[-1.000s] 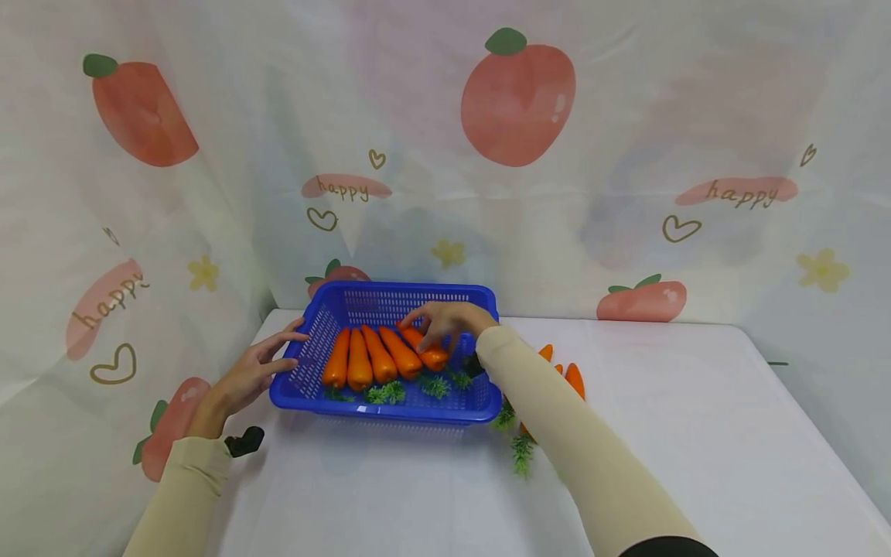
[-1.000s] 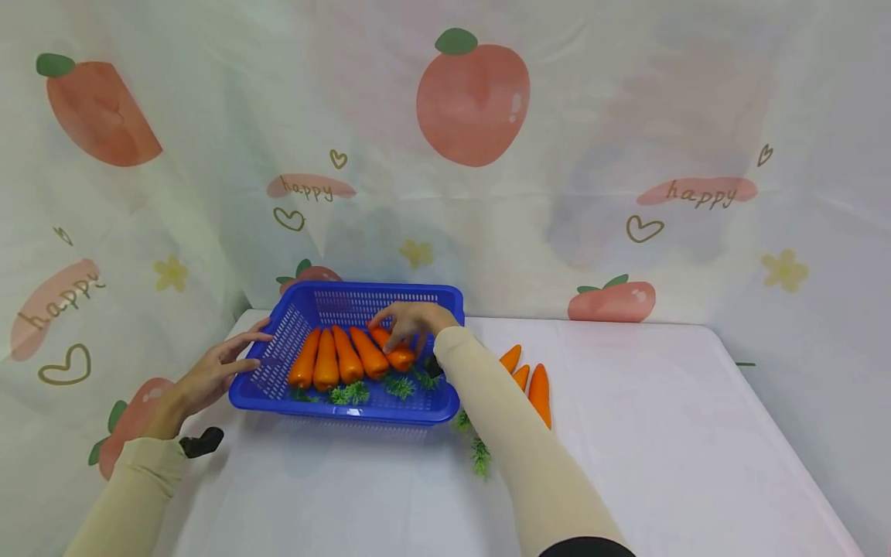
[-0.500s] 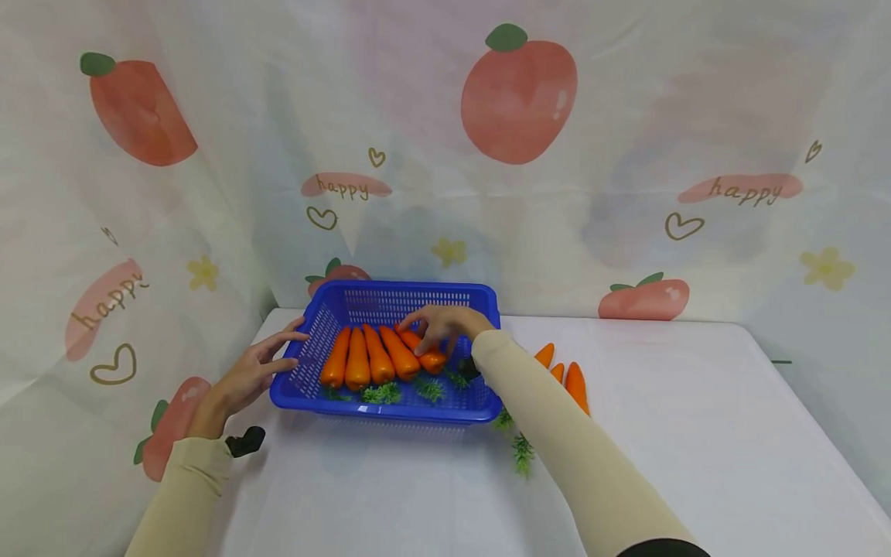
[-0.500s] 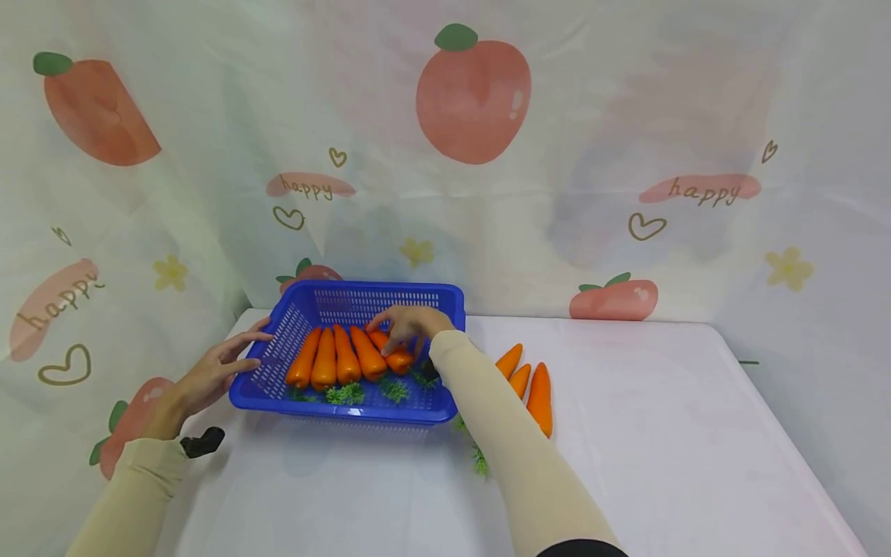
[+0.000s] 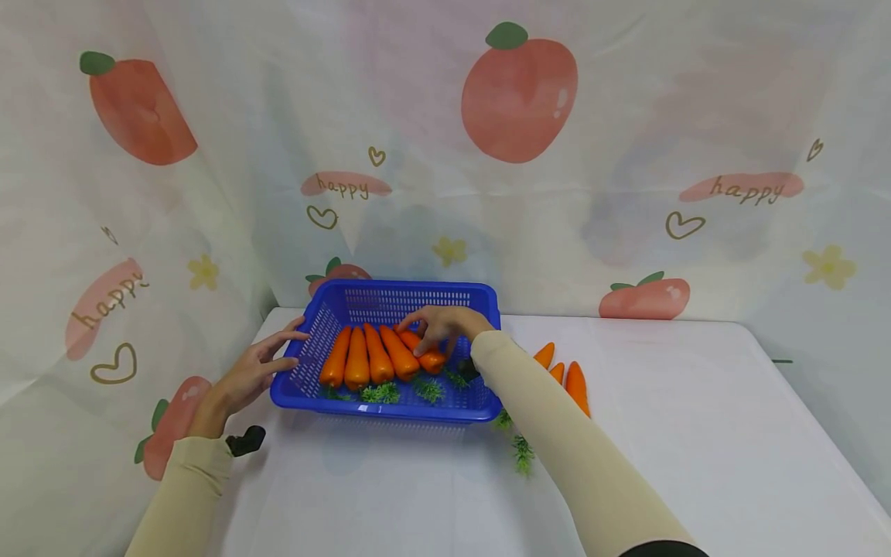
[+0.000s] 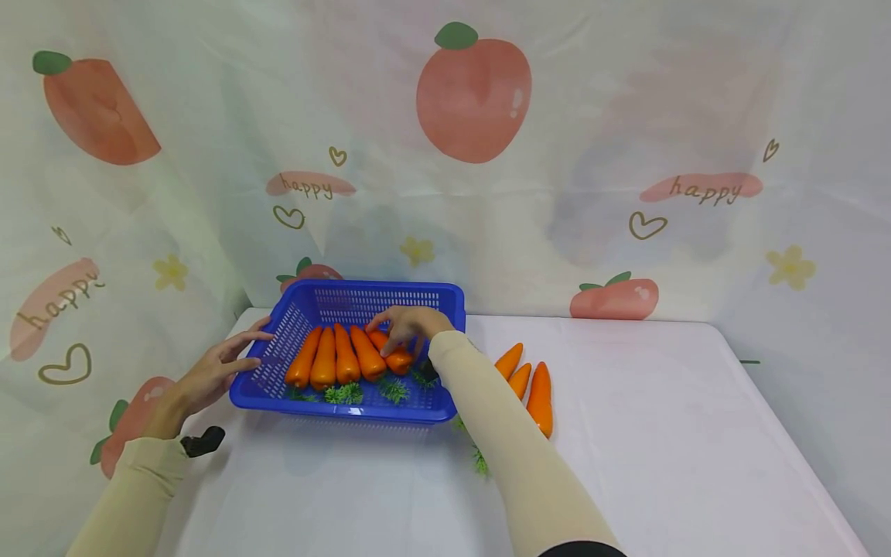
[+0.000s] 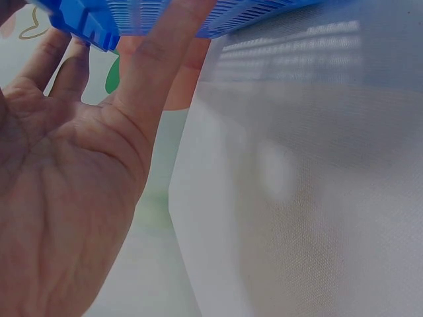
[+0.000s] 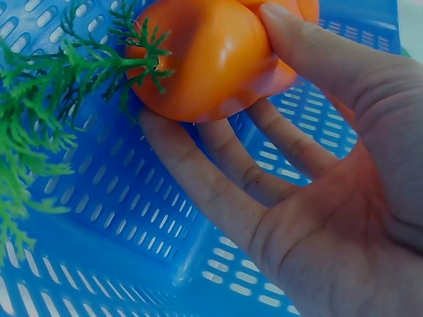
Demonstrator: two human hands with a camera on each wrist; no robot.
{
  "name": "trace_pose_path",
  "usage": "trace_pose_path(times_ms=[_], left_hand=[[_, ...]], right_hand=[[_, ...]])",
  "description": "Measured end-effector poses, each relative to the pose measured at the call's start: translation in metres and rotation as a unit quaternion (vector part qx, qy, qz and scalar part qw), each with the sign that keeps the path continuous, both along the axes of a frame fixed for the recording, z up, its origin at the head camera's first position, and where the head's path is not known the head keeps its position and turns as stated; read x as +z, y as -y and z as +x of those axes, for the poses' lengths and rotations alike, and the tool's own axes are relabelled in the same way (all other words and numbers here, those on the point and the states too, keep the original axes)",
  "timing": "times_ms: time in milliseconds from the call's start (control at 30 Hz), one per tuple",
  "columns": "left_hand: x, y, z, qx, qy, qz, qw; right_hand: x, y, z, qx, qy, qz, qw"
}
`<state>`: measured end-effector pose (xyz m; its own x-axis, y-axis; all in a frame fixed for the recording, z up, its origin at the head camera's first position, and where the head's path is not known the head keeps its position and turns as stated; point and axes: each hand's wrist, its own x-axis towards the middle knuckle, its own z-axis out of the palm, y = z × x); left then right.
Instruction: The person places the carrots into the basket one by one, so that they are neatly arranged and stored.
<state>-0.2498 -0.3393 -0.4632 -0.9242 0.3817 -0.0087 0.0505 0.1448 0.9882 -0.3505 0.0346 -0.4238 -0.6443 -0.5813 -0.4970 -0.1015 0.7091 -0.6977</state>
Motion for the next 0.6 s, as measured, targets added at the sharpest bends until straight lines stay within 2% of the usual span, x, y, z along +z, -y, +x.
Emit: trace_pose_path(times_ms=[300, 600], left_hand=[[0.0019, -0.0014, 0.0008, 0.003, -0.001, -0.005, 1.0], [0.0021, -0.0022, 0.0016, 0.002, 0.002, -0.005, 1.0]], right_hand=[[-0.0006, -0.0002, -0.0012, -0.001, 0.002, 0.003, 1.0], [0.0049, 0.0009, 0.0042, 0.025, -0.009, 0.022, 0.999]])
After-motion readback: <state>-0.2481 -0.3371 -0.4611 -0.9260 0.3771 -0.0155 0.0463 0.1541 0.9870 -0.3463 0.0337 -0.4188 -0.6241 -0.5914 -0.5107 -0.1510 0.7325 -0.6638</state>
